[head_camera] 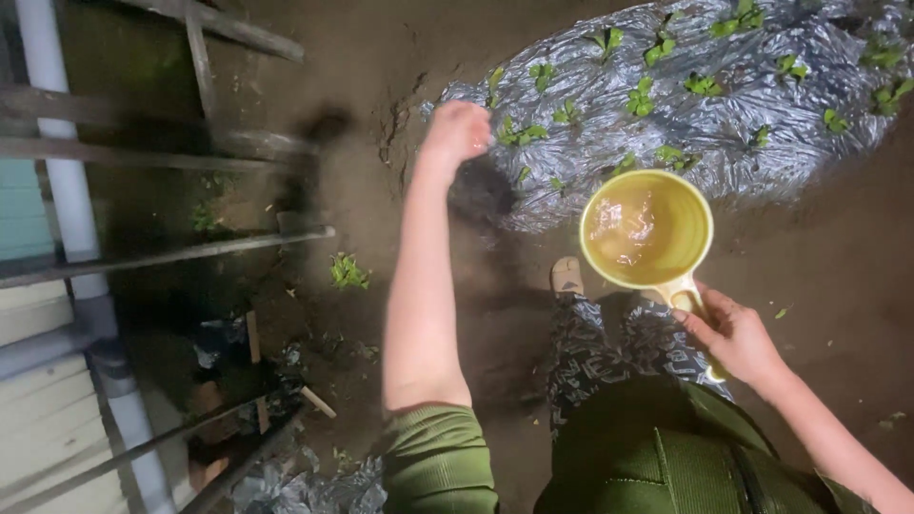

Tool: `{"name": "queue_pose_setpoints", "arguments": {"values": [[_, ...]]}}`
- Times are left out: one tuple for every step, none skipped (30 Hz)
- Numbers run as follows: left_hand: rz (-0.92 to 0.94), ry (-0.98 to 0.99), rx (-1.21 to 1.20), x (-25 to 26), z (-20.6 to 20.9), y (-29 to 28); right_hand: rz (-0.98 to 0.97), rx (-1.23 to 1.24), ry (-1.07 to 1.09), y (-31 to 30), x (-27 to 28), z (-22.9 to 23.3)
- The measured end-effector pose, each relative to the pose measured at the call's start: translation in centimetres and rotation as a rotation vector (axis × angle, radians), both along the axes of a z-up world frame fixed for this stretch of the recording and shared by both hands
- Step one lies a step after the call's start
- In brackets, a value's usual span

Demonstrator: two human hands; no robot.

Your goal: Watering young plants in a garden bed using a hand scoop and a bucket of water

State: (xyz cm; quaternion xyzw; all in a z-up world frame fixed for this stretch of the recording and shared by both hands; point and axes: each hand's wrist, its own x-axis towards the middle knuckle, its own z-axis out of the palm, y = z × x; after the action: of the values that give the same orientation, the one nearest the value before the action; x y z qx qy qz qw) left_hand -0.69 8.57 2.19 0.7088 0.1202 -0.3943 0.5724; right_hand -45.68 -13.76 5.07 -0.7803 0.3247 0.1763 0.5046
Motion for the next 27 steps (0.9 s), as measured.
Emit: {"name": "queue_pose_setpoints", "arguments": {"values": [[-0.005,0.001,0.0,0.8,0.5,0.6,-0.005,0.0,0.001,-0.2,0.0,0.3],[-0.1,-0.177,0.162,1.7,1.1,1.1,-0.049,0.022,0.051,-0.3,0.0,0.5],[-0.191,-0.353,0.324,2.5,1.6,1.8,-0.09,0.044,0.101,-0.5,0.0,0.8],[-0.195,-0.352,0.323,3.5,0.4,2.3,-0.094,0.043,0.103,-0.6,-0.2,0.6],[-0.102,-0.388,0.363,4.5,-0.9,2.9,-0.09,0.012,0.097,-0.7,-0.4,0.3],[-0.009,-0.424,0.403,5.5,-2.1,3.6,-0.086,-0.019,0.091,-0.8,-0.6,0.0],[-0.011,-0.424,0.401,5.9,-2.4,4.0,-0.088,-0.02,0.092,-0.8,-0.7,0.0],[0.008,-0.496,0.445,6.3,-2.7,4.3,-0.083,-0.028,0.056,-0.8,-0.7,-0.1],[0.028,-0.568,0.489,6.8,-3.0,4.6,-0.077,-0.036,0.019,-0.9,-0.7,-0.1],[0.027,-0.569,0.488,6.3,-2.2,4.2,-0.079,-0.037,0.018,-1.1,-0.9,-0.4],[0.043,-0.584,0.459,5.8,-1.4,4.0,-0.087,-0.044,0.025,-1.2,-1.1,-0.8],[0.058,-0.599,0.43,5.3,-0.6,3.9,-0.095,-0.051,0.032,-1.2,-1.3,-1.2],[0.059,-0.599,0.43,3.9,1.1,2.8,-0.094,-0.052,0.032,-1.1,-0.8,-1.0],[0.027,-0.6,0.38,2.5,2.8,1.8,-0.099,-0.028,0.056,-0.9,-0.4,-0.7],[-0.004,-0.601,0.33,1.0,4.5,0.8,-0.104,-0.004,0.079,-0.7,-0.1,-0.4],[-0.002,-0.601,0.331,-1.5,5.3,-0.5,-0.102,-0.004,0.079,-0.6,0.2,-0.3],[-0.101,-0.618,0.221,-3.9,6.1,-1.8,-0.097,0.003,0.089,-0.4,0.6,-0.3],[-0.2,-0.631,0.111,-6.2,6.8,-3.1,-0.092,0.01,0.1,-0.2,1.0,-0.4],[-0.198,-0.631,0.113,-9.1,7.2,-4.6,-0.089,0.011,0.099,0.1,1.4,-0.2],[-0.314,-0.457,0.012,-11.9,7.5,-6.2,-0.102,0.039,0.119,0.3,1.7,-0.1],[-0.427,-0.281,-0.092,-14.7,7.8,-7.8,-0.115,0.066,0.14,0.4,2.1,0.0],[-0.425,-0.281,-0.091,-16.7,5.8,-9.2,-0.112,0.066,0.14,0.5,2.3,-0.1],[-0.609,-0.349,-0.042,-18.6,3.8,-10.6,-0.04,0.041,0.086,0.6,2.5,-0.2],[-0.793,-0.415,0.009,-20.7,1.8,-12.0,0.032,0.015,0.033,0.8,2.6,-0.2],[-0.791,-0.414,0.01,-21.0,0.7,-12.4,0.035,0.016,0.033,0.9,2.6,-0.6],[-0.791,-0.413,0.136,-21.3,-0.5,-12.8,0.059,-0.019,-0.002,1.1,2.6,-1.0],[-0.791,-0.411,0.262,-21.5,-1.6,-13.3,0.082,-0.053,-0.035,1.3,2.7,-1.3]]}}
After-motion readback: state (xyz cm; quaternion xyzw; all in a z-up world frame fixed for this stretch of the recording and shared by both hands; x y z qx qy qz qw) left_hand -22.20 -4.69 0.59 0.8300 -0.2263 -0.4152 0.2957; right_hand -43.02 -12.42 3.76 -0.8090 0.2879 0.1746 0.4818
